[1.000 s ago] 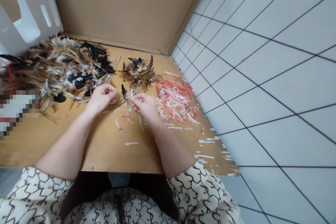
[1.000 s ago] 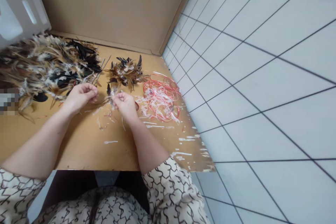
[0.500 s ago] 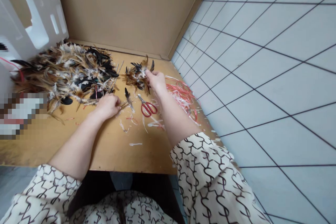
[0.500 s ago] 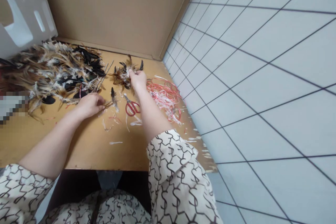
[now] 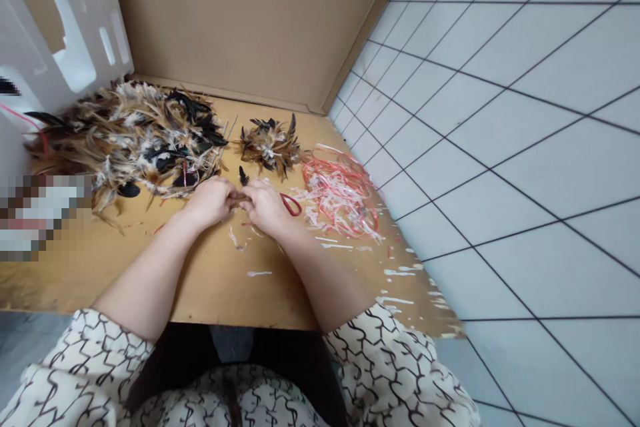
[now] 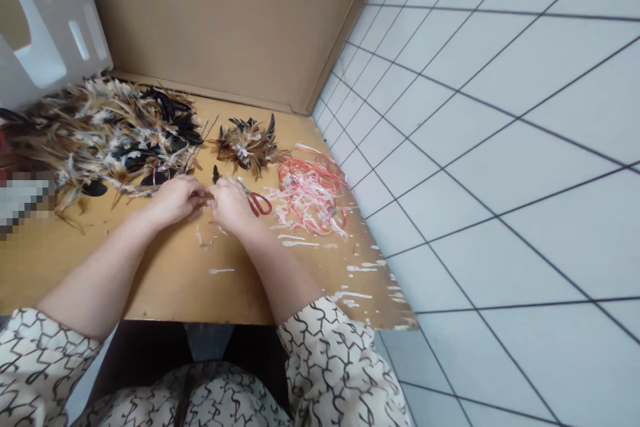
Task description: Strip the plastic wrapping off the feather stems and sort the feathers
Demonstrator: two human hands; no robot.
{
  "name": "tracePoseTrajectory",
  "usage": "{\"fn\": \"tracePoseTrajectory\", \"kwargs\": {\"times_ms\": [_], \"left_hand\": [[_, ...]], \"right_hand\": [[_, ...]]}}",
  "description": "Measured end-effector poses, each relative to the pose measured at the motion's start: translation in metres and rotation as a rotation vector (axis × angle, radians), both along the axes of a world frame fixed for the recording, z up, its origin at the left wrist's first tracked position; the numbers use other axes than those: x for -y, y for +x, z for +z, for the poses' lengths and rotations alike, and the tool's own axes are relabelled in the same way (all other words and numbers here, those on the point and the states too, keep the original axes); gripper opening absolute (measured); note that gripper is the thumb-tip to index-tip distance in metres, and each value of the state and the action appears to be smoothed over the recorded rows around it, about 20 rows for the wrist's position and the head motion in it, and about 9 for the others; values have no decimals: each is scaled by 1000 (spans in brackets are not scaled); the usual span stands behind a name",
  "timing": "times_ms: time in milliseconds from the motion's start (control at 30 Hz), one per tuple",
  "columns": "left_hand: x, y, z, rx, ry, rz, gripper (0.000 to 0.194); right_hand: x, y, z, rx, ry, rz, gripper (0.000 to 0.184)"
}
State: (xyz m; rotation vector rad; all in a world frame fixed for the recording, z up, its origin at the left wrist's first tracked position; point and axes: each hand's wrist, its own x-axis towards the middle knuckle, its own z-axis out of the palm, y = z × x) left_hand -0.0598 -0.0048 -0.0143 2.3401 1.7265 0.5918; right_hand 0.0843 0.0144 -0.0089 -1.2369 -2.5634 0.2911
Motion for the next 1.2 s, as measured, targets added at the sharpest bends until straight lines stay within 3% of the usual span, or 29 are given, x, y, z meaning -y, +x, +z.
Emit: {"fn": "tracePoseTrajectory", "kwargs": {"times_ms": [100,200,333,467,600,700,1000,1200], "left_hand": [[2,2,2,25,26,-55,19],[4,3,3,141,144,24,16],[4,4,7,492,333,258,25],[4,10,11,897,55,282,12],[8,23,13,1185,-263,156,16],[11,30,13,1323,-404,134,26],[8,27,8,1311,-388,193,26],[9,28,12,1339,-462,151,23]], "right_hand": [[2,1,-3,-33,19,-13,15],[0,3,-9,-258,-39,-101,10],[-3,6,-13,-791,-397,-247,16],[-5,10,-11,-1138,-680,-236,22],[-5,13,-10,-1218,-775,-197,21],[-5,13,-11,-1238,-771,-164,19],[-2,10,-10,-1204,-763,-135,11],[-1,9,-10,-1234,-791,-142,12]]}}
